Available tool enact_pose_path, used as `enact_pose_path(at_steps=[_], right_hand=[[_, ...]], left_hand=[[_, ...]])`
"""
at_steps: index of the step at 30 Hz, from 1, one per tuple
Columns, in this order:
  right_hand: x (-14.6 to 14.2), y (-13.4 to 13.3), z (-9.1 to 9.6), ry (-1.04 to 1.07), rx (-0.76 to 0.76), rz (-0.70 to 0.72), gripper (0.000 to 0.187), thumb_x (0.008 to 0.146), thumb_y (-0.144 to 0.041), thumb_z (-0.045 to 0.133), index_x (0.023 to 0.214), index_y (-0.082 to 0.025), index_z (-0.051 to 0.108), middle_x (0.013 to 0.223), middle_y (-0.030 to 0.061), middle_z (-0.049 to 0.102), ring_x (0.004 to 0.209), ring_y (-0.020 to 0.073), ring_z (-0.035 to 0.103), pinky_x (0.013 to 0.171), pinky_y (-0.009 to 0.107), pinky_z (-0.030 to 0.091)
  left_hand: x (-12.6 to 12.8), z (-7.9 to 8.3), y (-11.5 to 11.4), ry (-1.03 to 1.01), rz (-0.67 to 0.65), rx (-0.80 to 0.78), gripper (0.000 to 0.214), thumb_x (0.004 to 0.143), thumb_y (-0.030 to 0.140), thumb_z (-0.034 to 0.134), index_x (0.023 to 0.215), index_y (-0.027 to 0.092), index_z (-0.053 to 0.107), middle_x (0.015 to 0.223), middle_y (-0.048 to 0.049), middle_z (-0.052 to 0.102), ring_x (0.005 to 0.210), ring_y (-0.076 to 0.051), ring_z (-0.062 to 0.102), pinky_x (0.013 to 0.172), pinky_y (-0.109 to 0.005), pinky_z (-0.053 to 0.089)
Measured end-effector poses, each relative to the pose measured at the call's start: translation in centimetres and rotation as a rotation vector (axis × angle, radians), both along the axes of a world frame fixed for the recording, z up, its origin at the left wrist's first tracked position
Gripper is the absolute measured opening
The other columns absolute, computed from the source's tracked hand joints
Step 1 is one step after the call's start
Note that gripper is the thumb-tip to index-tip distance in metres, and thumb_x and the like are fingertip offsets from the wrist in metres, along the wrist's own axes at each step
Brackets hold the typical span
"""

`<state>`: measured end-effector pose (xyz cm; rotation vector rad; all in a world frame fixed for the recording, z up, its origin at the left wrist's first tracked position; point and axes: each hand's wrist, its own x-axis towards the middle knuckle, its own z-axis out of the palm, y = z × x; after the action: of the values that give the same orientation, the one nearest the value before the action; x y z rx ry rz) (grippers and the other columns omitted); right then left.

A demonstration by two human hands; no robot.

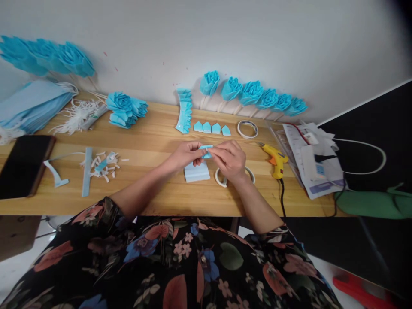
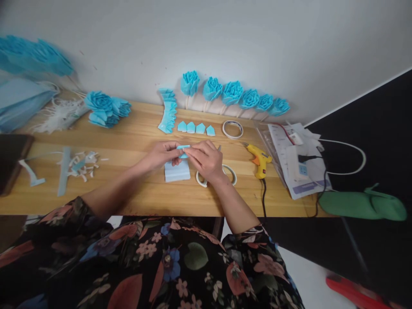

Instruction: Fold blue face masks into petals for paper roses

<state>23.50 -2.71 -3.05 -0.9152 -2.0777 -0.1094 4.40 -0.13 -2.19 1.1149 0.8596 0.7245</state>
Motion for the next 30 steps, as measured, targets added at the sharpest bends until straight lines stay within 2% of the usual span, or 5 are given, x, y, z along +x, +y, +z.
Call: enact_pose_path(at_steps=[6, 13, 20, 30], right_hand=[[-0.34, 0.06, 0.17, 0.032, -0.052, 0.071, 0.023, 0.093, -0.015, 0.059, 0.108, -0.025, 0.072, 0.089, 0.0050, 0.071, 0.082, 0.0193, 0.063, 0.072, 0.035, 0.049], [-0.15, 0.18, 0.06, 0.020, -0.098, 0.048, 0.021, 0.093, -0.017, 0.057, 0.102, -0.027, 0.073, 0.088, 0.0042, 0.072, 0.080, 0.0194, 0.065, 0.072, 0.037, 0.050], [-0.04, 0.19, -0.21, 0.009, -0.096, 0.018, 0.021, 0.091, -0.017, 0.059, 0.100, -0.027, 0.074, 0.088, 0.0044, 0.072, 0.079, 0.0195, 0.063, 0.071, 0.037, 0.050], [-0.43, 0.04, -0.10, -0.014, -0.086, -0.032, 0.018, 0.089, -0.015, 0.060, 0.097, -0.024, 0.073, 0.086, 0.0045, 0.073, 0.079, 0.0196, 0.063, 0.071, 0.035, 0.051]], left_hand=[[-0.15, -0.10, 0.07, -0.015, -0.023, 0.017, 0.019, 0.088, 0.012, 0.062, 0.069, 0.014, 0.057, 0.053, 0.0034, 0.060, 0.046, -0.006, 0.053, 0.049, -0.019, 0.039], [-0.17, -0.24, -0.01, -0.088, -0.037, -0.044, 0.017, 0.085, 0.017, 0.069, 0.073, 0.014, 0.058, 0.057, 0.0032, 0.061, 0.049, -0.005, 0.054, 0.053, -0.020, 0.043], [-0.17, -0.46, 0.12, -0.105, -0.026, -0.091, 0.011, 0.085, 0.013, 0.064, 0.076, 0.013, 0.059, 0.059, 0.0011, 0.064, 0.049, -0.007, 0.054, 0.054, -0.021, 0.044], [-0.09, -0.06, 0.12, 0.037, 0.013, 0.052, 0.018, 0.086, 0.009, 0.063, 0.070, 0.013, 0.059, 0.057, 0.0026, 0.061, 0.050, -0.005, 0.055, 0.053, -0.017, 0.043]])
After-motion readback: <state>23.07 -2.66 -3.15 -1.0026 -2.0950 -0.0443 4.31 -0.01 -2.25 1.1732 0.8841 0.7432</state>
